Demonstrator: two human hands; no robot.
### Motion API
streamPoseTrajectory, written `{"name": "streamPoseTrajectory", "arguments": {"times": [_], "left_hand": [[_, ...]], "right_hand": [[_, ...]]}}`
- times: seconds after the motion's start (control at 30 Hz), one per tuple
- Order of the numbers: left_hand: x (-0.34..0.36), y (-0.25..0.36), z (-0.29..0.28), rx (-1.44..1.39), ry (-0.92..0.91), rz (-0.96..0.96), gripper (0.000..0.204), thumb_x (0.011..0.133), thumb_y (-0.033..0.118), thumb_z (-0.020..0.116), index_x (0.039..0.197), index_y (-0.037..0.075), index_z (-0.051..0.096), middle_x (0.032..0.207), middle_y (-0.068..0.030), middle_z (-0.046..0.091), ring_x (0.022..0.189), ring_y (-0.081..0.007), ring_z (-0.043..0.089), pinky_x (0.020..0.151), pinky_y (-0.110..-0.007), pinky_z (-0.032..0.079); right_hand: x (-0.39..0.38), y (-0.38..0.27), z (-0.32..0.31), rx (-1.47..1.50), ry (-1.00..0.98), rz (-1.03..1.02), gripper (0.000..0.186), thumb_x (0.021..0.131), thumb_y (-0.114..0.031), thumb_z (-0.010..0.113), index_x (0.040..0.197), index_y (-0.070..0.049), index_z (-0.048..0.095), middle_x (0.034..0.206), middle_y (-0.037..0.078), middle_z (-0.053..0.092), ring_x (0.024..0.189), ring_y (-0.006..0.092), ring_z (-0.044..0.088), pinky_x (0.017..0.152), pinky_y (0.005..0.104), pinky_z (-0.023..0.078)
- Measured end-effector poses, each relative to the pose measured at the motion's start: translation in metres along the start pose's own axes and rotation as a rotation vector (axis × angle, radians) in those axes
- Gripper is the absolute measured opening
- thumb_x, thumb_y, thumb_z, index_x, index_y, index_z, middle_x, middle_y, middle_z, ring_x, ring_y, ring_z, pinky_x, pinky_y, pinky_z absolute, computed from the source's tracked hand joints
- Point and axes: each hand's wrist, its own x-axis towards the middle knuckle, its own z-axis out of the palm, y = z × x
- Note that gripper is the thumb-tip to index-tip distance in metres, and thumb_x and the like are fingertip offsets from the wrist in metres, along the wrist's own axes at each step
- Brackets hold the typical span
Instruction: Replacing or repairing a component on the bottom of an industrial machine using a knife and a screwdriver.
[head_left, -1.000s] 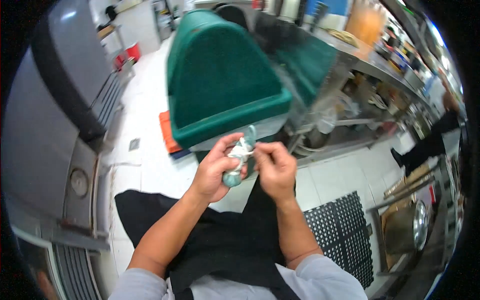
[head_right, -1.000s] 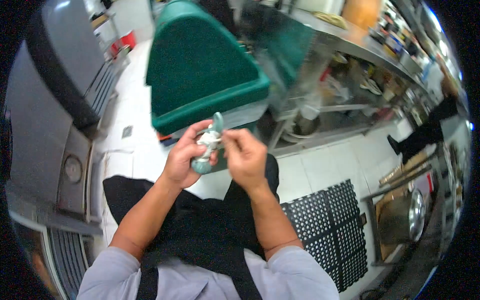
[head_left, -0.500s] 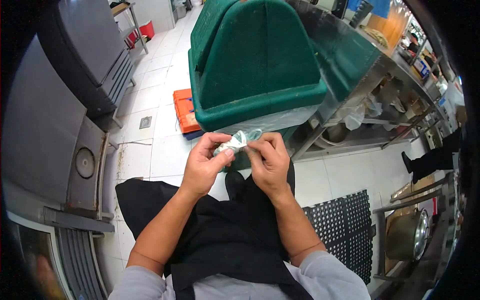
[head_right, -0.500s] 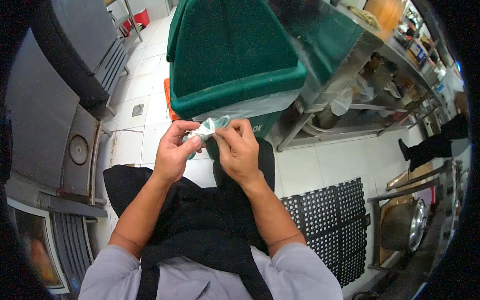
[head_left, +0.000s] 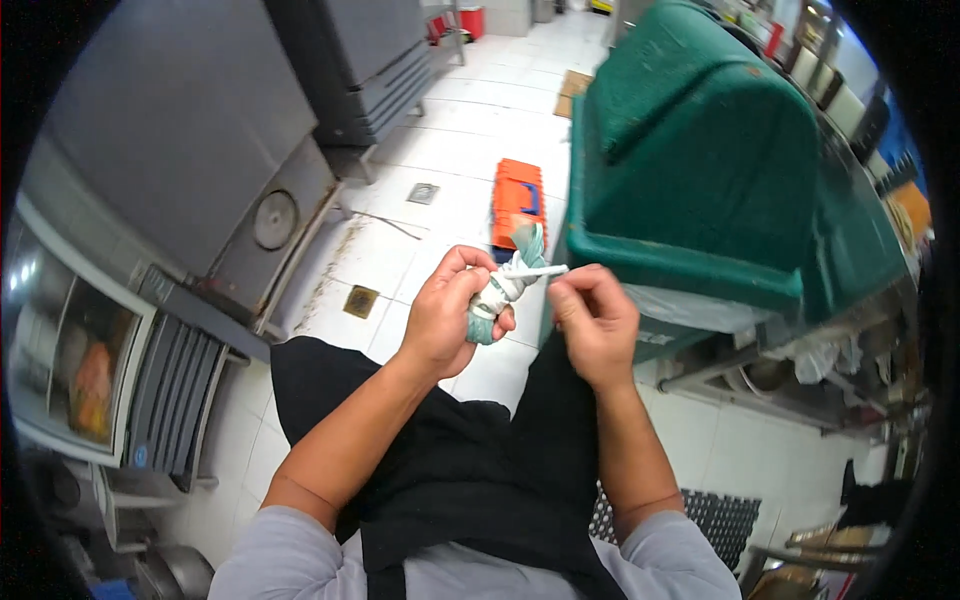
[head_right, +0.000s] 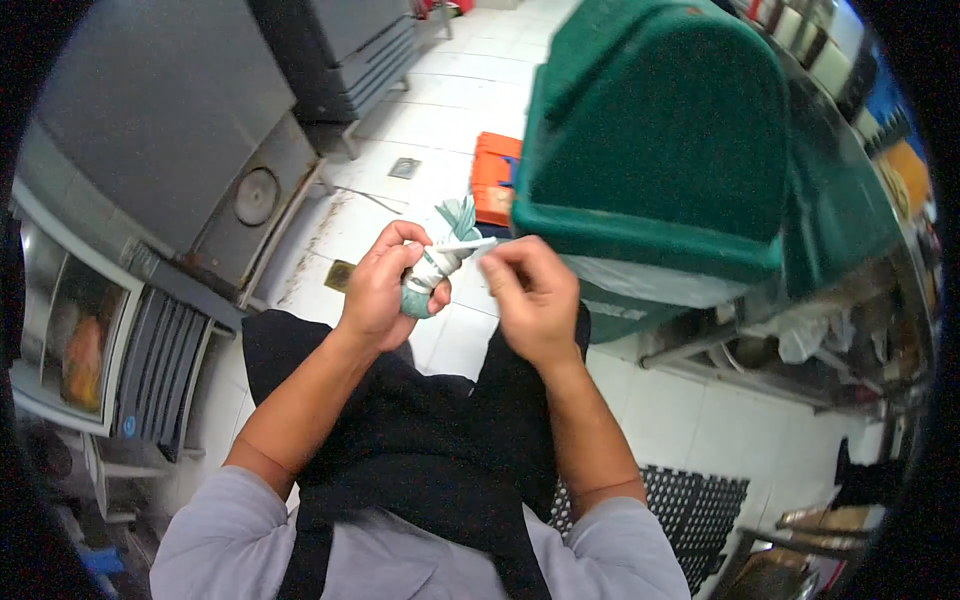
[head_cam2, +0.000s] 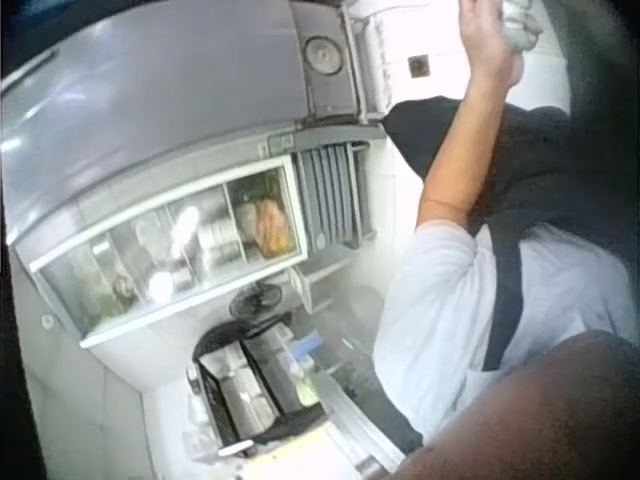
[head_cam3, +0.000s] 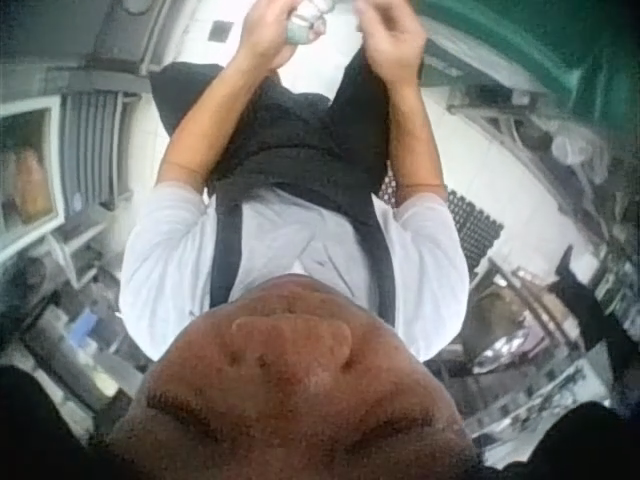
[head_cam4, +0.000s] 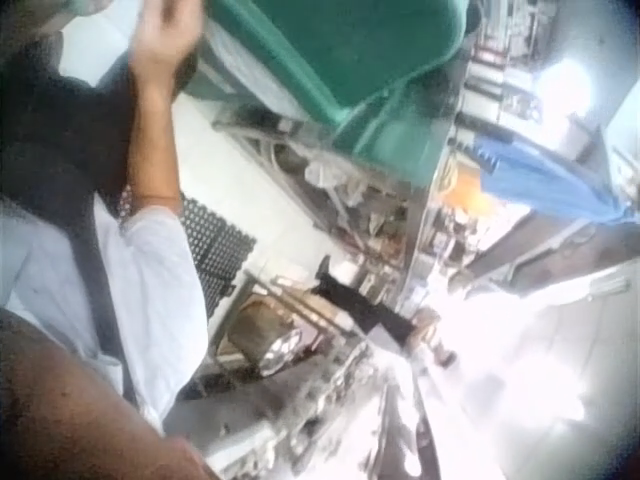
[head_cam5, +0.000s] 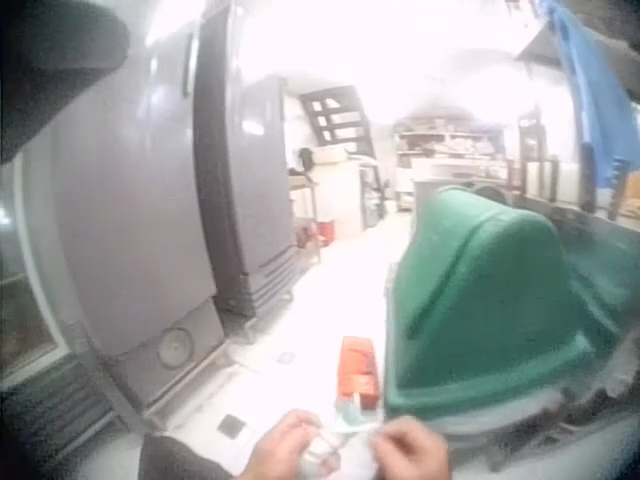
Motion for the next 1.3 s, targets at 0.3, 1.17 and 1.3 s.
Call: {"name": "streamPoseTrajectory", "arguments": {"times": [0.3,1.17,1.3], "left_hand": [[-0.011,0.067,-0.066,0.589,0.117,0.398,0.03,0.086,0.002,0.052,0.115,0.007,0.048,0.1,-0.0048,0.053,0.076,-0.0094,0.053,0.065,-0.025,0.046],[-0.017,0.077,-0.216,0.329,0.432,0.295,0.026,0.086,-0.01,0.054,0.108,0.004,0.054,0.112,-0.0105,0.055,0.085,-0.0183,0.064,0.071,-0.03,0.053],[-0.019,0.07,-0.216,0.745,0.372,0.47,0.03,0.083,-0.01,0.058,0.108,0.005,0.053,0.114,-0.0073,0.053,0.096,-0.015,0.059,0.082,-0.028,0.049]], "right_hand": [[0.071,-0.018,0.108,-0.538,-0.409,-0.571,0.011,0.084,-0.005,0.069,0.095,-0.002,0.067,0.081,0.012,0.062,0.07,0.0305,0.064,0.064,0.04,0.052],[0.09,0.075,0.229,-0.438,-0.565,-0.192,0.006,0.085,-0.005,0.07,0.089,-0.002,0.067,0.077,0.014,0.064,0.062,0.0275,0.063,0.058,0.0369,0.051],[0.086,0.093,0.228,-0.445,-0.544,-0.257,0.008,0.084,-0.006,0.07,0.089,-0.001,0.066,0.078,0.015,0.063,0.066,0.0314,0.063,0.059,0.0387,0.052]]}}
